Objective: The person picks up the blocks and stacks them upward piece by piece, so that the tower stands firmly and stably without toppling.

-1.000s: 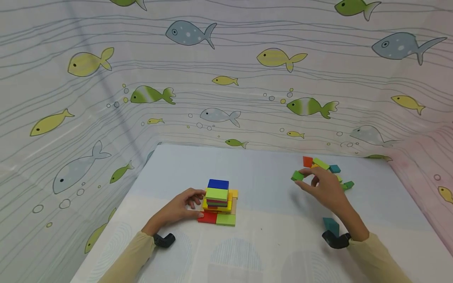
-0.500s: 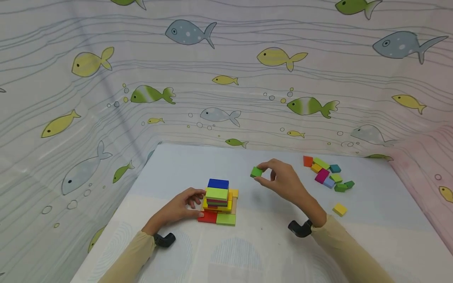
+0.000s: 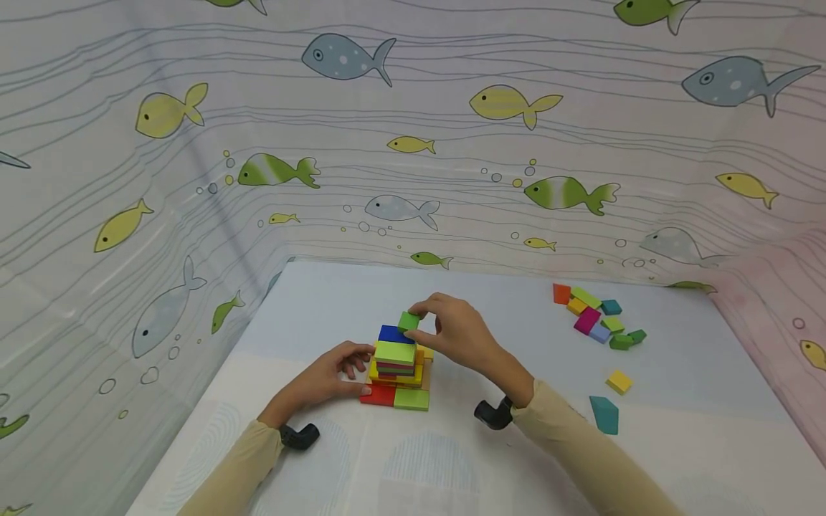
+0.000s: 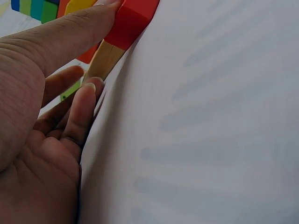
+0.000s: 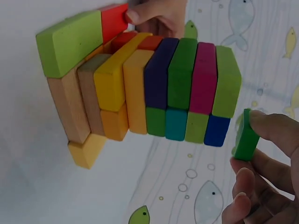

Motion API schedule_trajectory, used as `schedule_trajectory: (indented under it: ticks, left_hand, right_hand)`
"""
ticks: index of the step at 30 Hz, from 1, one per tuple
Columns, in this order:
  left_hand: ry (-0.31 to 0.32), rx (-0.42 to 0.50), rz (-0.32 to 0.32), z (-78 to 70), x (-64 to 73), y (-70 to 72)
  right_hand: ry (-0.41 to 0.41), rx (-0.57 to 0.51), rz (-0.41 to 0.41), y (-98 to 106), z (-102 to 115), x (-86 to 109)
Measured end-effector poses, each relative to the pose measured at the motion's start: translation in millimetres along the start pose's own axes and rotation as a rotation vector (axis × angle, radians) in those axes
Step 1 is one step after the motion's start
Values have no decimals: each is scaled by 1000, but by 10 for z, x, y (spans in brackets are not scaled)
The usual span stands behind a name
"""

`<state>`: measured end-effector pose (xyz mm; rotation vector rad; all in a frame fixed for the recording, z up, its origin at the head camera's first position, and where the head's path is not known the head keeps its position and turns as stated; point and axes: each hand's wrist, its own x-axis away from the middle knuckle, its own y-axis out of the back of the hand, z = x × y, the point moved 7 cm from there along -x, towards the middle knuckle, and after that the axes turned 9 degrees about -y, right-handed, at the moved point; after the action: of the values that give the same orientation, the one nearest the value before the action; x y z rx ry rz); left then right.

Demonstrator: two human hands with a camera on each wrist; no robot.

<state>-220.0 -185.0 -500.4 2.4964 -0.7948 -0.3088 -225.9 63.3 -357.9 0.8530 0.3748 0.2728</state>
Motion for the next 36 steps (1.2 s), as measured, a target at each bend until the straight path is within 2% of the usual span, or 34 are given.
schedule_trajectory:
  ticks: [10,15,19,22,26,32,36]
  left_hand:
    - [-11,-10,5,-32,-21,-2]
    - [-9,-4,4,-30,-21,-6]
    - [-17,-4,6,-21,-22,-14]
    - [-18,-3,6,-24,-21,-17]
    - [-16,0,-3,-33,-19,-3]
    - [-19,1,-8,-27,-10,7]
    - [-9,4,-7,14,-1,-5]
  right_hand:
    - [3,13,50,-258,116,-97]
    - [6,1,40,-239,104,-75]
    - [-18,-18,1,-108,-3,-13]
    - [-49,-38,-38,39,-179,82]
    - [-94,-33,-77,220,-548,287]
    - [-163,4,-128,486,-1188,727]
    - [-202,68,-170,680,-1522,1046]
